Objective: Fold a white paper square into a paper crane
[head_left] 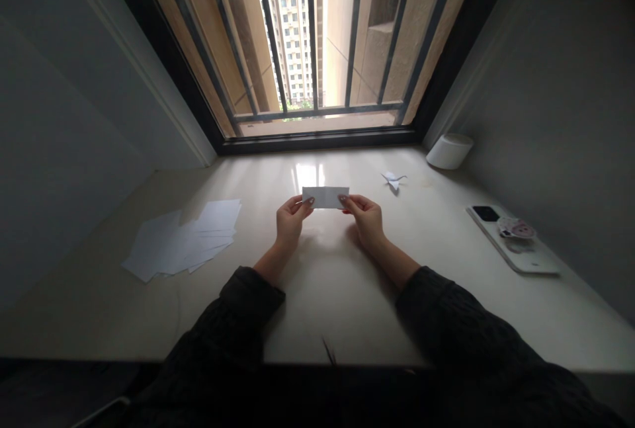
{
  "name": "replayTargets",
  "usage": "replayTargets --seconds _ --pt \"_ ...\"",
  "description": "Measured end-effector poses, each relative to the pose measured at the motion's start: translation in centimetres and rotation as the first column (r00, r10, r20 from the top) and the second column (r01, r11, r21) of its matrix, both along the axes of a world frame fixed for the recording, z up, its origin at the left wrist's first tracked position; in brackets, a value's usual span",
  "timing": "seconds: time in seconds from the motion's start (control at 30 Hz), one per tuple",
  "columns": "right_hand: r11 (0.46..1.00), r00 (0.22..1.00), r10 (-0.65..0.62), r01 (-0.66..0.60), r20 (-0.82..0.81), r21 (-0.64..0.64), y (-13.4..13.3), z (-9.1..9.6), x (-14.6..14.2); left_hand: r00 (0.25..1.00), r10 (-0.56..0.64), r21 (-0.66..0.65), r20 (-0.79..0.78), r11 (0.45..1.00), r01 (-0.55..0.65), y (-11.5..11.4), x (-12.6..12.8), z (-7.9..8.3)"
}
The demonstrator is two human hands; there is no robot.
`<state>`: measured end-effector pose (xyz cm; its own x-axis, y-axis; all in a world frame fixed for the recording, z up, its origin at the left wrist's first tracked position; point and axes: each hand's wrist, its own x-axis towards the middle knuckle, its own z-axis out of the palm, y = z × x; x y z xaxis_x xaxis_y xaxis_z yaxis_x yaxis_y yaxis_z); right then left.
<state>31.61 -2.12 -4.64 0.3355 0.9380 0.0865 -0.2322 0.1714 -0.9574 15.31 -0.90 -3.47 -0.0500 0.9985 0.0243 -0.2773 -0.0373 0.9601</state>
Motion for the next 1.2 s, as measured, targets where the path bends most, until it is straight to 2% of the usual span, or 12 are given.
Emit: replayTargets --seconds 0.57,1.03,1.2 --pt "0.998 0.997 -0.064 0.063 -0.03 -0.023 -0.05 0.0 -0.28 0.996 0.027 -0.076 0.09 0.997 -0.02 -0.32 0.33 0.37" --pt "0.997 0.995 -0.064 0.06 -0.077 -0.047 0.02 -0.2 -0.26 0.998 0.015 -0.048 0.06 0.999 -0.012 -0.34 0.3 0.21" --pt "0.996 0.996 -0.082 0.081 -0.033 -0.03 0.02 -0.17 -0.3 1.0 0.027 -0.052 0.012 0.998 -0.027 -0.48 0.32 0.46"
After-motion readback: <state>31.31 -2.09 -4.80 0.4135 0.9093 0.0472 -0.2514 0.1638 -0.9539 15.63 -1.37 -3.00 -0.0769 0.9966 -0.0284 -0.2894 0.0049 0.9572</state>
